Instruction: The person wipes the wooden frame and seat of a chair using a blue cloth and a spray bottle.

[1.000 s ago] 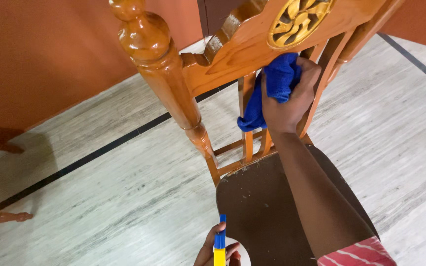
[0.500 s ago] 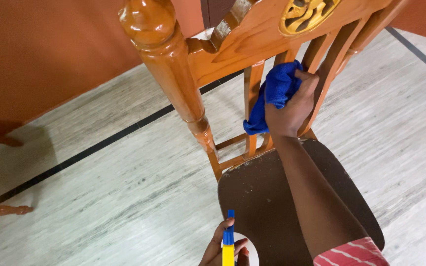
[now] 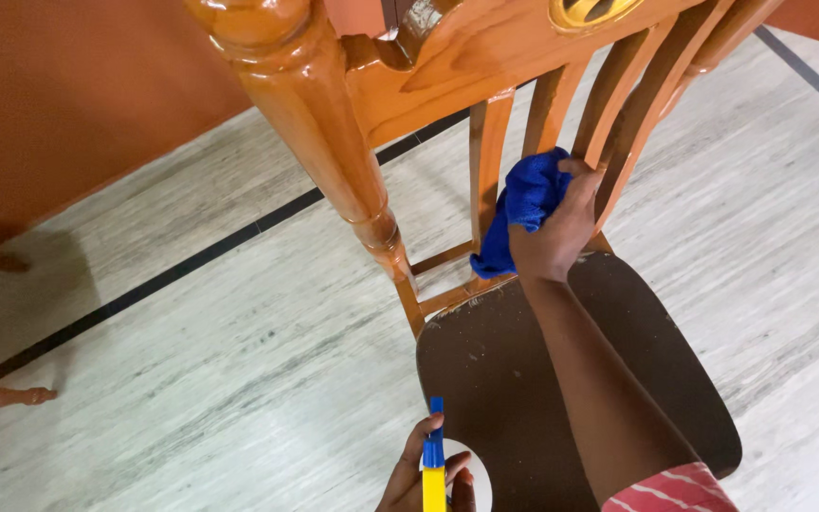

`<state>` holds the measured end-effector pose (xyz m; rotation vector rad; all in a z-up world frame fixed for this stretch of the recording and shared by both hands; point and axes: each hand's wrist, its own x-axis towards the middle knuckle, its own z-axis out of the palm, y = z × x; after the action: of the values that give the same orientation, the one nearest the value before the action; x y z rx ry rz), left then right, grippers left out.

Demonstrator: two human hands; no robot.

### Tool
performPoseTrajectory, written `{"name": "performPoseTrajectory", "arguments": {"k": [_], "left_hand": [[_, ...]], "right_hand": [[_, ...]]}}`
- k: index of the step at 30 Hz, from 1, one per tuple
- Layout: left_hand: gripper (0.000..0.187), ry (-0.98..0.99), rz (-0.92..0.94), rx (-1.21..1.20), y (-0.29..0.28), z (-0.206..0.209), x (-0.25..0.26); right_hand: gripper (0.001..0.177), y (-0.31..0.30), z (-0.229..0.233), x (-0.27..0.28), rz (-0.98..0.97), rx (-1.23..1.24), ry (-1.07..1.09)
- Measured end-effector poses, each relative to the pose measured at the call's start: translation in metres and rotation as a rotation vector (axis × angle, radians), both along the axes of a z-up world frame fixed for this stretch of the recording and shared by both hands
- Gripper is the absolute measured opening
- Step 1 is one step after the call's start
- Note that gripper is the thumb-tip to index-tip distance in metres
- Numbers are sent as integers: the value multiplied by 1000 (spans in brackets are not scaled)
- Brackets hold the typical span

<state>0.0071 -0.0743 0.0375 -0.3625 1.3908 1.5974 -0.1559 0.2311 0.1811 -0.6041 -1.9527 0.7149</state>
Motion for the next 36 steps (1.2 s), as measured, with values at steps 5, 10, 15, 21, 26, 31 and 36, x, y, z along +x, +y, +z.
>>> {"name": "performPoseTrajectory", "arguments": {"k": [5,10,15,21,26,31,36], "left_hand": [[62,-89,54,5,1,7,-3],[61,-142,99,8,7,15,-4],[62,-21,154,-202,25,52,-2],[50,784,121,-394,50,109,12],[63,468,98,-431,56,111,8],[61,640,75,-354,48,94,21],[62,427,204,-324,50,94,25]], "right_hand": [[64,1,-16,3,-10,-9,-44],[64,-3,-39,15,-26,-36,-107],[63,-4,-61,24,0,-60,-135],[64,-5,-79,32,-20,-100,-182],[61,-5,-94,34,-31,-122,-181],[63,-2,-109,38,-34,-124,-148],[61,2,-128,44,-8,-124,-167]]}}
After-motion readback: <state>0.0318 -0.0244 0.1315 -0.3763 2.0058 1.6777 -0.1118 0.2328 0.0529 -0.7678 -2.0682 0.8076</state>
